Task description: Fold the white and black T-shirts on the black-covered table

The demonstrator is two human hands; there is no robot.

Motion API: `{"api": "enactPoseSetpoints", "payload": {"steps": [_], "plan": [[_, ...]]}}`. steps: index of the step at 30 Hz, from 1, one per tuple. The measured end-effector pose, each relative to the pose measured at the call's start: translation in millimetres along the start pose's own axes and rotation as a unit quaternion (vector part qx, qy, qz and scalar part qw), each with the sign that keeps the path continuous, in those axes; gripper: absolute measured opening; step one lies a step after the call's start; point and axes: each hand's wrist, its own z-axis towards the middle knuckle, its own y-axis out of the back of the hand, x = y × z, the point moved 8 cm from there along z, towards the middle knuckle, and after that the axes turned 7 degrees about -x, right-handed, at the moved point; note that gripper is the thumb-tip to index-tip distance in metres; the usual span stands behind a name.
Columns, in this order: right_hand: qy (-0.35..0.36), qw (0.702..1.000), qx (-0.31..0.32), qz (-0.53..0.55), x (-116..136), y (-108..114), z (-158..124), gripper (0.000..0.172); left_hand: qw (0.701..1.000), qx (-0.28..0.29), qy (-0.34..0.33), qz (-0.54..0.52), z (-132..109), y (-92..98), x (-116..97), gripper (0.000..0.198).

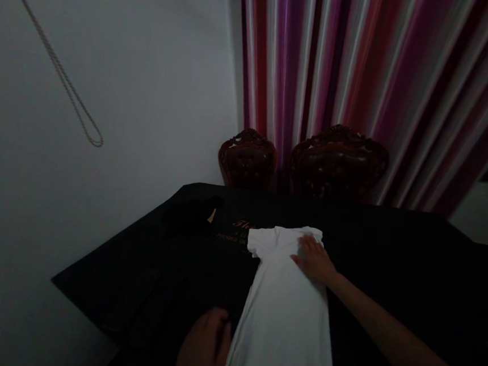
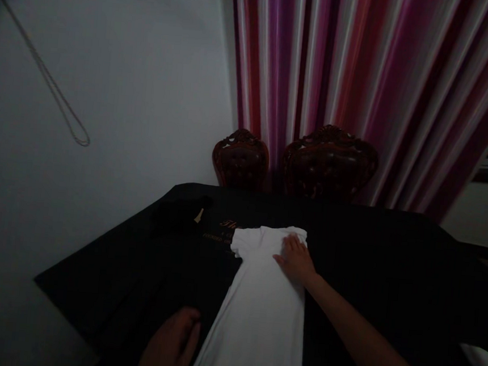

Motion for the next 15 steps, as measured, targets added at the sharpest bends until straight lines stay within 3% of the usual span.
{"api": "enactPoseSetpoints", "payload": {"steps": [3, 6, 10, 15], "plan": [[0.008, 0.998, -0.008, -0.056, 1.9, -5.6, -7.0, 0.081, 0.987, 0.039, -0.113, 0.109, 64.2, -35.0, -46.2, 0.021], [0.018, 0.996, -0.003, -0.088, 30.5, -13.5, -5.4, 0.093, 0.976, 0.057, -0.075, 0.196, 133.8, -68.8, -68.7, 0.026], [-0.029, 0.996, 0.029, -0.074, 61.9, -27.7, -8.3, 0.100, 0.962, 0.086, 0.038, 0.256, 205.2, -106.7, -64.8, 0.046], [-0.052, 0.995, 0.026, -0.076, 65.8, -38.3, -16.3, 0.107, 0.943, 0.146, 0.075, 0.289, 232.4, -135.3, -43.3, 0.045]]}}
